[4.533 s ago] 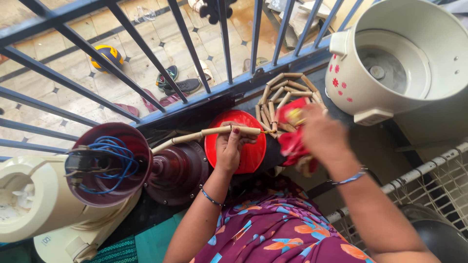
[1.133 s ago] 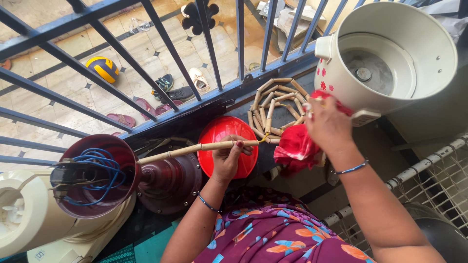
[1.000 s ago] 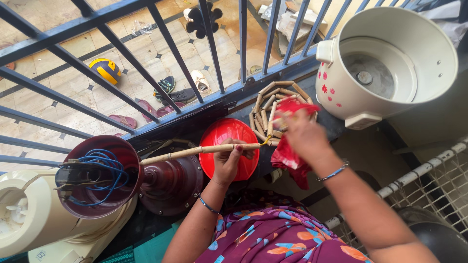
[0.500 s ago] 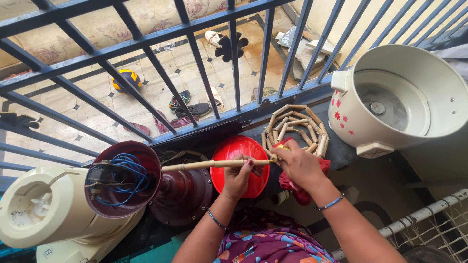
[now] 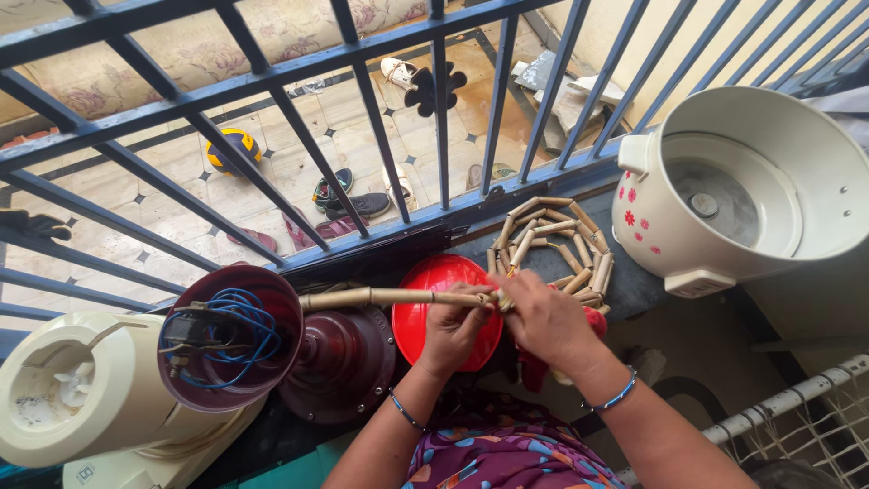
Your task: The person cleans a set of bamboo-like frame components using a red cloth, wiping along the surfaces of each piece while holding them by hand.
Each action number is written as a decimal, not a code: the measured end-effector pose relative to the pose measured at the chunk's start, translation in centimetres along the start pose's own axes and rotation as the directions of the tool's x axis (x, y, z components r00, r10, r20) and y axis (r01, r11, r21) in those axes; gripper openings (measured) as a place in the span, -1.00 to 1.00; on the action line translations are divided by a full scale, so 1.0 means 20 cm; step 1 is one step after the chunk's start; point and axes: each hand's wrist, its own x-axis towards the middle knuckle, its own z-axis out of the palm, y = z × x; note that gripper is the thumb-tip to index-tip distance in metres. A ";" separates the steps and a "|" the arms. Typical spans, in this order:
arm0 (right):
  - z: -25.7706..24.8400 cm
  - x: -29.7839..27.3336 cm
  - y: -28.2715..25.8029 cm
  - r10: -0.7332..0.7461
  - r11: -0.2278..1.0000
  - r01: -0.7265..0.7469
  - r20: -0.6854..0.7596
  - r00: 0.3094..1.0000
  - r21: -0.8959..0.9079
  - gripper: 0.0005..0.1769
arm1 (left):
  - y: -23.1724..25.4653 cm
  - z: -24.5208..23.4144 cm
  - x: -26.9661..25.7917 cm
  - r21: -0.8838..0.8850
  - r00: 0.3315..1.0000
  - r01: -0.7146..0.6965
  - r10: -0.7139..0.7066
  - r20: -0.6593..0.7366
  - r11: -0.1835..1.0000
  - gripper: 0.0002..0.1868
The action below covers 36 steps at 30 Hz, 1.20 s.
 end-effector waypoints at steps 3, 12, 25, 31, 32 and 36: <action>-0.01 0.02 0.12 0.315 0.948 -0.312 0.033 0.949 -0.065 -0.62 | -0.03 0.00 -0.03 -0.101 0.998 0.003 -0.010 -0.069 0.995 -0.83; -0.35 -0.08 0.16 0.071 0.954 0.162 -0.716 0.695 0.251 -0.73 | -0.02 -0.01 -0.02 -0.190 0.982 0.098 -0.126 -0.143 0.977 -0.82; 0.29 0.04 -0.13 0.053 0.998 -0.047 -0.112 0.992 0.053 -0.28 | -0.08 -0.03 -0.06 -0.193 0.985 0.070 -0.098 -0.140 0.979 -0.82; 0.28 0.12 -0.01 0.118 0.993 -0.118 0.012 0.993 -0.009 -0.34 | -0.05 -0.03 -0.05 -0.289 0.971 0.024 -0.091 -0.221 0.957 -0.83; 0.28 0.13 0.04 0.162 0.986 -0.161 0.030 0.986 -0.033 -0.39 | -0.05 -0.03 -0.05 -0.294 0.966 0.013 -0.089 -0.245 0.956 -0.82; 0.29 0.12 0.29 0.201 0.976 -0.210 -0.133 0.971 -0.055 -0.51 | -0.02 -0.02 -0.02 -0.277 0.965 -0.024 -0.050 -0.258 0.961 -0.81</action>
